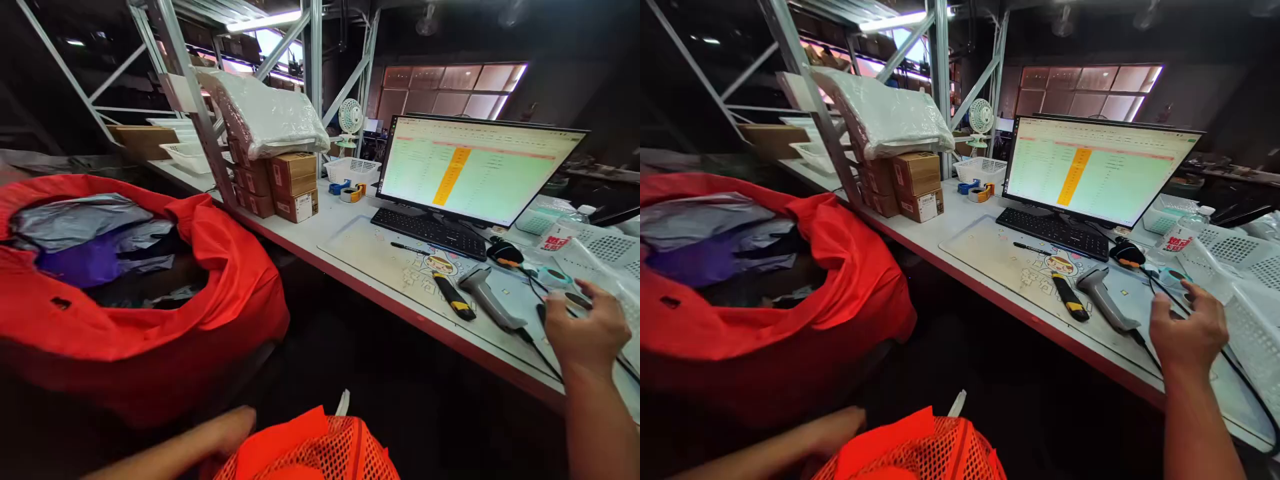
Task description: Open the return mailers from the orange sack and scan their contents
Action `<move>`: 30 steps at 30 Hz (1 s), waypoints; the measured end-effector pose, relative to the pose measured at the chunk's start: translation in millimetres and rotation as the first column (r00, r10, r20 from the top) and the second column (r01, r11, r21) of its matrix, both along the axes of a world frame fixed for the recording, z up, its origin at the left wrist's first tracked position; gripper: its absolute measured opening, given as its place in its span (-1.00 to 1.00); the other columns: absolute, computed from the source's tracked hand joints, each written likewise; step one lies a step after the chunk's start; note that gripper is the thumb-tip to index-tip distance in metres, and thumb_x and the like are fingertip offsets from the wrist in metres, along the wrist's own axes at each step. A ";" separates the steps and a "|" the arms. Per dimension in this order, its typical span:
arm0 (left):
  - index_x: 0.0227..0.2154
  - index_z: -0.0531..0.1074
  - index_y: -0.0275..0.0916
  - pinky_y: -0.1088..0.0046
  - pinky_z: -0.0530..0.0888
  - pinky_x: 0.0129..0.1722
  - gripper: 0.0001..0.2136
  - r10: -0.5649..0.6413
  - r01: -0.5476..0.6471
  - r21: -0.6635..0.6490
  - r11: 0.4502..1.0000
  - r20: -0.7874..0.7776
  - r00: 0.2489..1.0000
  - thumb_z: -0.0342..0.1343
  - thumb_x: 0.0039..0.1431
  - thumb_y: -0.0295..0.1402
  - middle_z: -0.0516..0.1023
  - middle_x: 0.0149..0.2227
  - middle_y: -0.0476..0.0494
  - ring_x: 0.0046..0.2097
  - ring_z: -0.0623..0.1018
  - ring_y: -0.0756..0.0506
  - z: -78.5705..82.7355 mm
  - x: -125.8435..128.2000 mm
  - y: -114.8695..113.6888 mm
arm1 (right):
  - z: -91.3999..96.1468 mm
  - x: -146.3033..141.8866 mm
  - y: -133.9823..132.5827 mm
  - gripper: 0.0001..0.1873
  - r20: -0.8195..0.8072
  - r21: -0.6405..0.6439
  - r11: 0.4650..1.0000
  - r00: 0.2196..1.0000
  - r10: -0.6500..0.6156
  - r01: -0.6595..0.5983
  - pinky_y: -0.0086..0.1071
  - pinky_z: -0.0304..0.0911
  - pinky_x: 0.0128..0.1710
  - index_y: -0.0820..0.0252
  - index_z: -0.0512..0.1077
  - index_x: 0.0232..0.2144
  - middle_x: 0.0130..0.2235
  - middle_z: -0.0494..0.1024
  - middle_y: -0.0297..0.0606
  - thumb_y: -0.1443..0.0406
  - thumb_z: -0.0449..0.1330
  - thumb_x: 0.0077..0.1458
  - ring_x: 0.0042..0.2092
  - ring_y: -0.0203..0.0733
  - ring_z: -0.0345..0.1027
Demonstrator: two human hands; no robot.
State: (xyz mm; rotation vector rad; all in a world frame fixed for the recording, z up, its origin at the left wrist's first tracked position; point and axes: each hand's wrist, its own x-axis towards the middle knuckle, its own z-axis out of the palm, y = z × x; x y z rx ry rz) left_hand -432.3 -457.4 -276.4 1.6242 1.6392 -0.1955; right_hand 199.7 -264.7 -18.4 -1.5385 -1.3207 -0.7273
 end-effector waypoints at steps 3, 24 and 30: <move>-0.33 0.49 -0.19 0.30 0.40 -0.13 -0.84 -0.125 0.115 0.191 0.975 0.038 0.991 0.07 0.24 -0.25 0.57 -0.27 -0.17 -0.19 0.52 -0.20 13.9 12.0 11.8 | -3.7 -57.3 -29.6 -0.32 -0.058 -0.009 0.987 0.986 0.158 -0.159 -0.09 0.42 0.07 0.34 0.49 0.22 0.11 0.61 0.08 -0.02 0.17 0.25 -0.05 0.13 0.56; -0.43 0.29 -0.19 0.33 0.38 -0.08 -0.81 -0.147 -0.082 0.524 0.848 0.381 0.913 0.23 0.01 -0.31 0.41 -0.30 -0.07 -0.20 0.43 -0.14 -3.3 48.5 25.2 | -180.6 -233.0 -108.8 -0.46 -0.598 -0.259 0.537 0.570 0.564 -0.803 -0.04 0.57 -0.05 0.10 0.52 0.07 0.07 0.65 -0.04 -0.10 0.19 0.23 -0.05 0.11 0.63; -0.08 0.57 -0.09 0.23 0.48 0.10 -0.64 -0.373 0.047 0.506 0.862 0.568 0.733 0.14 0.29 0.05 0.54 0.02 -0.19 0.06 0.53 -0.27 19.4 44.3 -7.0 | -199.6 -248.8 -112.6 -0.50 -0.612 -0.261 0.494 0.537 0.580 -0.830 -0.02 0.61 -0.09 0.02 0.55 0.02 -0.01 0.70 -0.09 -0.11 0.22 0.20 -0.05 0.15 0.65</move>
